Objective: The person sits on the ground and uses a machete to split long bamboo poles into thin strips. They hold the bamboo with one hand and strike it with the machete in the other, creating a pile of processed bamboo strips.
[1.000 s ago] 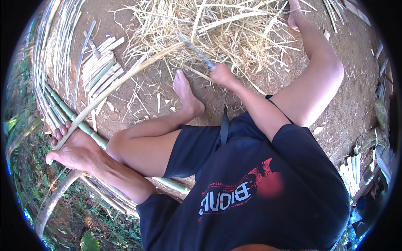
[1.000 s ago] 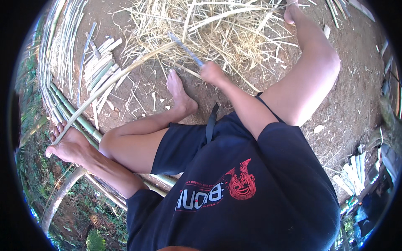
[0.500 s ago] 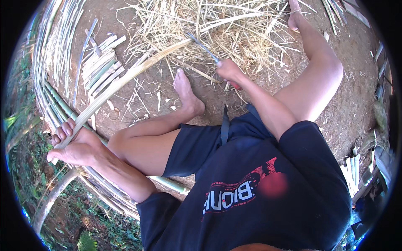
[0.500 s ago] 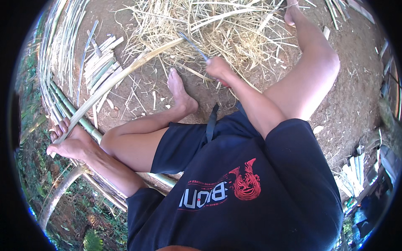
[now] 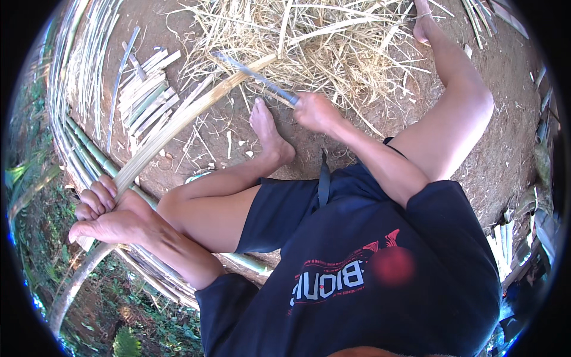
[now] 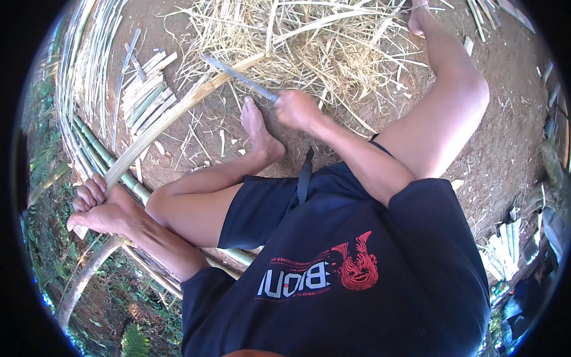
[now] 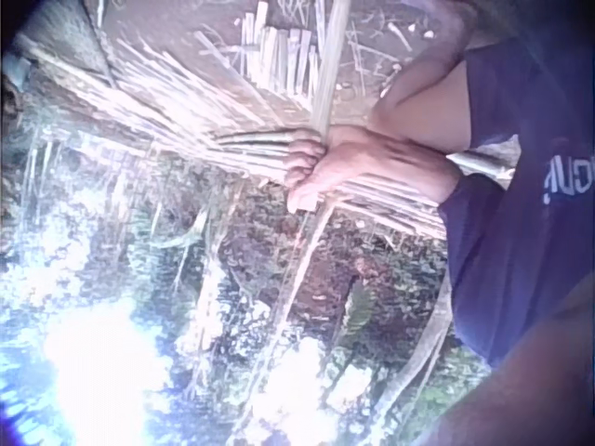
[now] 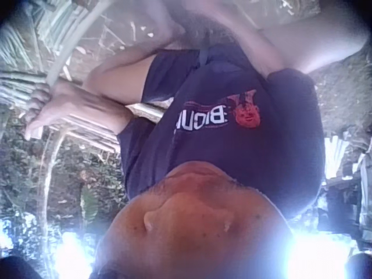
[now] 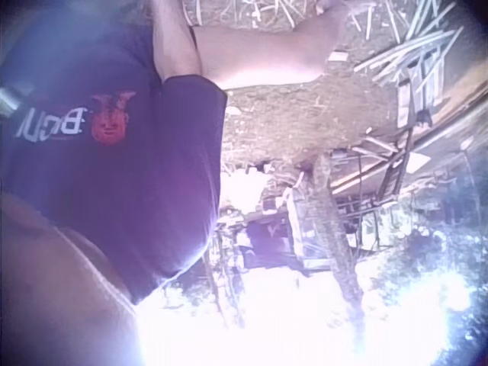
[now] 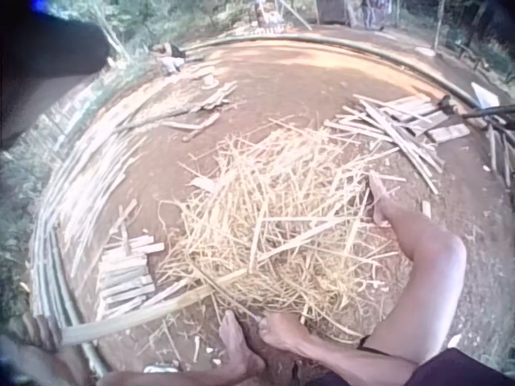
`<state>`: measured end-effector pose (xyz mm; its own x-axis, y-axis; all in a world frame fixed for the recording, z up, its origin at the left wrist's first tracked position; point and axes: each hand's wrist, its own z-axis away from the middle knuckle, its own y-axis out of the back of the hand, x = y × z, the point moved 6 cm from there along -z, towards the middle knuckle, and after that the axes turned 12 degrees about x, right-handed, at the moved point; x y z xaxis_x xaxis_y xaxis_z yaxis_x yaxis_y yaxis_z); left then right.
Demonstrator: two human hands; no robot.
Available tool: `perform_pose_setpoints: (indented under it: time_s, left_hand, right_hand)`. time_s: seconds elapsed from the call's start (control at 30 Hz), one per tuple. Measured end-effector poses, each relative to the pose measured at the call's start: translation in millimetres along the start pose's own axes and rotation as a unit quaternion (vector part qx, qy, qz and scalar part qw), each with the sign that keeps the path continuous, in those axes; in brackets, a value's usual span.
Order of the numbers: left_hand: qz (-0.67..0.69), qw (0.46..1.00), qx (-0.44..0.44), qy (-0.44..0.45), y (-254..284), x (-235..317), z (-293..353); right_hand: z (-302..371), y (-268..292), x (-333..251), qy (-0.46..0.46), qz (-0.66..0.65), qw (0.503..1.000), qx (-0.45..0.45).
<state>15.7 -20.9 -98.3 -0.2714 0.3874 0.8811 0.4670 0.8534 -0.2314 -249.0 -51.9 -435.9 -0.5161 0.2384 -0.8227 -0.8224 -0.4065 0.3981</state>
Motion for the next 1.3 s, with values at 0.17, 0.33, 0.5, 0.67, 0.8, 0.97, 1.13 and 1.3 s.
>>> perform_pose_setpoints:
  time_s: [0.17,0.33,0.5,0.67,0.8,0.97,1.13,1.3]
  left_hand:
    - [-0.037,0.999,0.032,-0.017,1,8,5]
    - [-0.031,0.999,0.014,-0.013,-7,-3,2]
    - [-0.044,0.999,0.015,-0.018,0,10,9]
    - [-0.047,0.999,0.011,-0.017,-11,-3,4]
    - [-0.033,0.999,0.005,-0.042,-6,10,11]
    - [-0.022,0.999,0.009,-0.032,-12,7,10]
    - [-0.007,1.0,0.009,-0.022,-5,3,5]
    - [-0.015,1.0,0.014,-0.018,-11,3,6]
  right_hand:
    - [30,-26,-41,0.169,-0.05,0.984,0.036]
    - [-11,-2,6,0.007,0.041,0.998,0.04]
    - [31,-12,-42,0.135,-0.001,0.991,-0.005]
    - [-10,-1,9,-0.02,0.02,0.999,0.017]
    - [23,-4,-40,0.072,-0.033,0.996,-0.038]
    - [-23,-20,53,-0.058,0.028,0.998,-0.004]
    - [-9,-3,9,-0.018,0.02,0.999,-0.036]
    - [-28,-9,63,-0.147,0.062,0.987,-0.025]
